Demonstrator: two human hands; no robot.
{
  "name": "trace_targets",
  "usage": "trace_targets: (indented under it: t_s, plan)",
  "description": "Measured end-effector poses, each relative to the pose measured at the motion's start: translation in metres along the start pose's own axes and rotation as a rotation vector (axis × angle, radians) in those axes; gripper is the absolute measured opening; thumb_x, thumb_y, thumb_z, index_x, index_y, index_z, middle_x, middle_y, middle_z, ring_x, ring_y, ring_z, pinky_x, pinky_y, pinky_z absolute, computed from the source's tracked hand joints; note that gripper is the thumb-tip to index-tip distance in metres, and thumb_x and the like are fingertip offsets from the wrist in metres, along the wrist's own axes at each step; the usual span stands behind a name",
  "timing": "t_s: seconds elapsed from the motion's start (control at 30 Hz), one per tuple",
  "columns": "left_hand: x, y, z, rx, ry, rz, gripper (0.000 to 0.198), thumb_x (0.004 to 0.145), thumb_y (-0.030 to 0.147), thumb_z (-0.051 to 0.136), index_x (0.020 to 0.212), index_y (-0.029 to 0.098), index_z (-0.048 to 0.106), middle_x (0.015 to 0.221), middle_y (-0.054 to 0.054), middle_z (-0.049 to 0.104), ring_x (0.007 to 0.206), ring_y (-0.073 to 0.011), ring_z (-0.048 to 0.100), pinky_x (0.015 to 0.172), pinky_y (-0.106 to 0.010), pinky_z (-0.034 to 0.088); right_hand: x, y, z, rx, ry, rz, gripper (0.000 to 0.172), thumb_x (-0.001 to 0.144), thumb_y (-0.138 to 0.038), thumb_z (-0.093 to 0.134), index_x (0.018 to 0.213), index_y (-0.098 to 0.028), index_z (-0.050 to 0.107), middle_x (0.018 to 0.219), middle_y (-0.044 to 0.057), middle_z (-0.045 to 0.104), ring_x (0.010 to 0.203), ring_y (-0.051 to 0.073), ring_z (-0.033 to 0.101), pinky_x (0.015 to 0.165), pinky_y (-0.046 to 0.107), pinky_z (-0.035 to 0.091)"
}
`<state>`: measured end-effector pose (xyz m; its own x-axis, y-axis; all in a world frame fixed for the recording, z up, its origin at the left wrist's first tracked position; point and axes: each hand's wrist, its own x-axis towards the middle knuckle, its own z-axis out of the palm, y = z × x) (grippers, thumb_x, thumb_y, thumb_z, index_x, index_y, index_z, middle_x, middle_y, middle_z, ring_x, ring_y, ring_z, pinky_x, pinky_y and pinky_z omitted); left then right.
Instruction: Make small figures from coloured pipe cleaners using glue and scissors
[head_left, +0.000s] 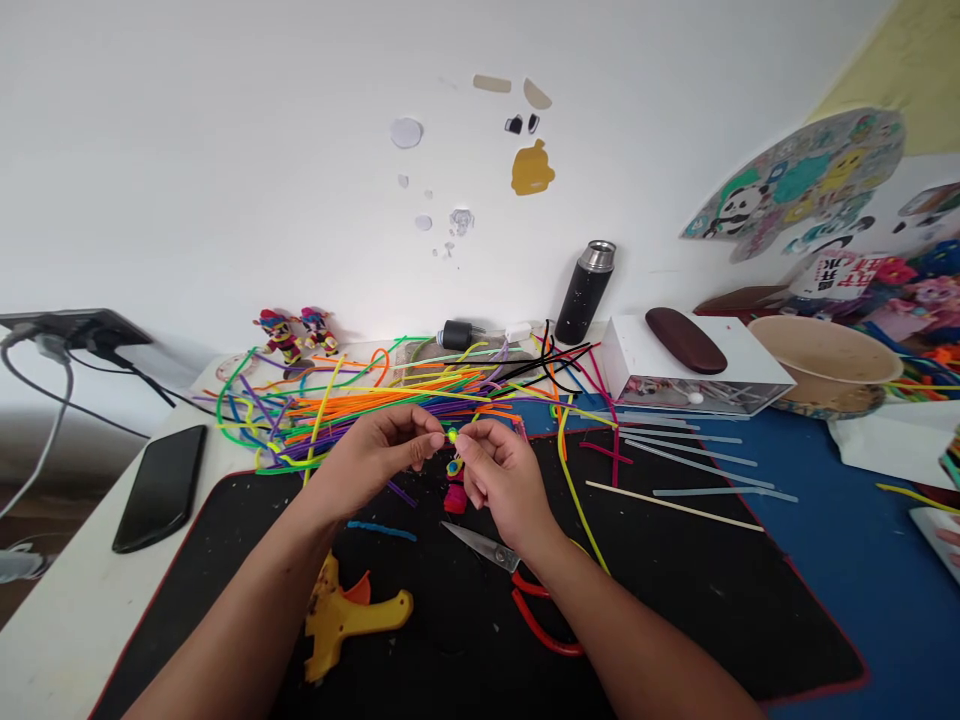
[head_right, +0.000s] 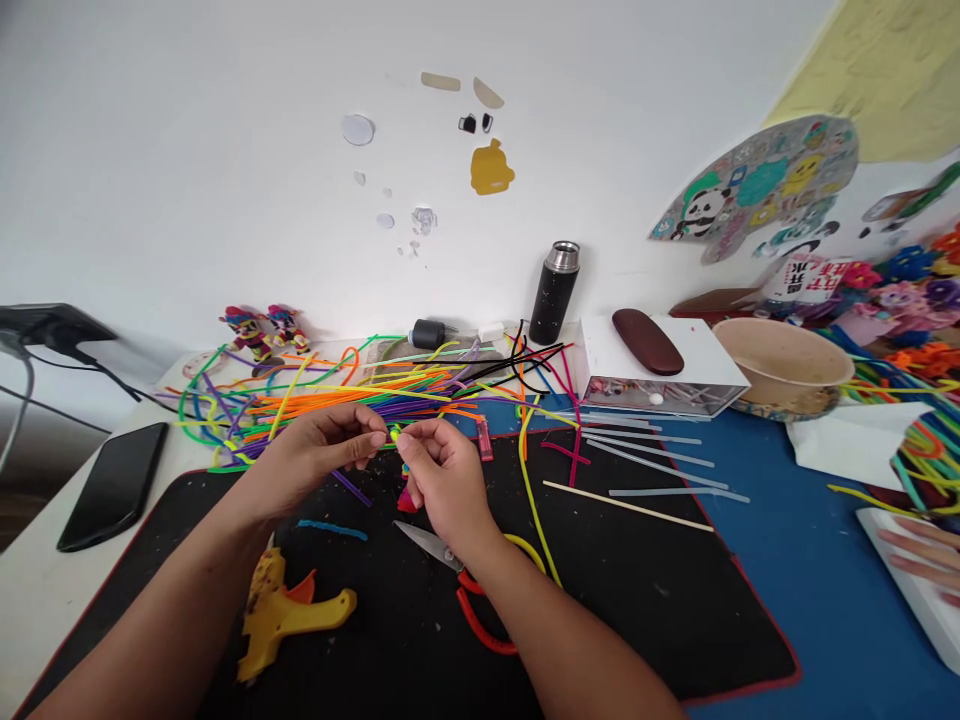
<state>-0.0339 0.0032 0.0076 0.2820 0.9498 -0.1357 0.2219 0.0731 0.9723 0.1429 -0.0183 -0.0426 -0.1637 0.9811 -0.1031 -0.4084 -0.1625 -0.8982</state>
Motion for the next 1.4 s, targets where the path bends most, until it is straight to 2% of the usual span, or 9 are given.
trace_targets:
  t_s: [0.3,0.83,1.1,1.4]
  plan:
    - [0.001,-0.001,0.003,-0.059,-0.025,-0.021,0.039,0.075,0.053,0.087,0.085,0.018,0.072,0.072,0.001,0.063,0.063,-0.0135,0.054,0.060,-0.026,0.048,0.000,0.000,0.001,0.003,-0.025,0.011,0.037,0.081,-0.053,0.080,0.088,-0.021,0.062,0.046,-0.013,0.042,0.033,0.006,0.038,0.036,0.019,0.028]
    - [-0.001,-0.003,0.006,-0.086,-0.020,0.023,0.034,0.080,0.047,0.084,0.084,0.017,0.069,0.073,0.002,0.062,0.063,-0.0113,0.053,0.060,-0.024,0.046,-0.002,-0.001,0.001,-0.001,-0.041,0.024,0.036,0.083,-0.051,0.078,0.091,-0.020,0.062,0.047,-0.013,0.045,0.034,0.006,0.040,0.036,0.018,0.025]
    - [-0.001,-0.004,0.008,-0.123,-0.029,-0.004,0.036,0.081,0.048,0.085,0.090,0.017,0.068,0.075,0.003,0.061,0.064,-0.0110,0.053,0.060,-0.023,0.046,0.000,0.001,0.000,0.000,-0.041,0.003,0.033,0.085,-0.049,0.077,0.089,-0.020,0.062,0.046,-0.013,0.046,0.033,0.006,0.039,0.035,0.018,0.026]
    - [0.000,-0.008,0.013,-0.192,-0.043,-0.051,0.036,0.084,0.048,0.082,0.092,0.018,0.063,0.072,0.004,0.058,0.062,-0.0107,0.053,0.057,-0.023,0.044,-0.001,0.001,0.000,-0.069,-0.033,-0.043,0.031,0.087,-0.048,0.074,0.089,-0.020,0.061,0.056,-0.008,0.056,0.035,0.005,0.041,0.036,0.018,0.027]
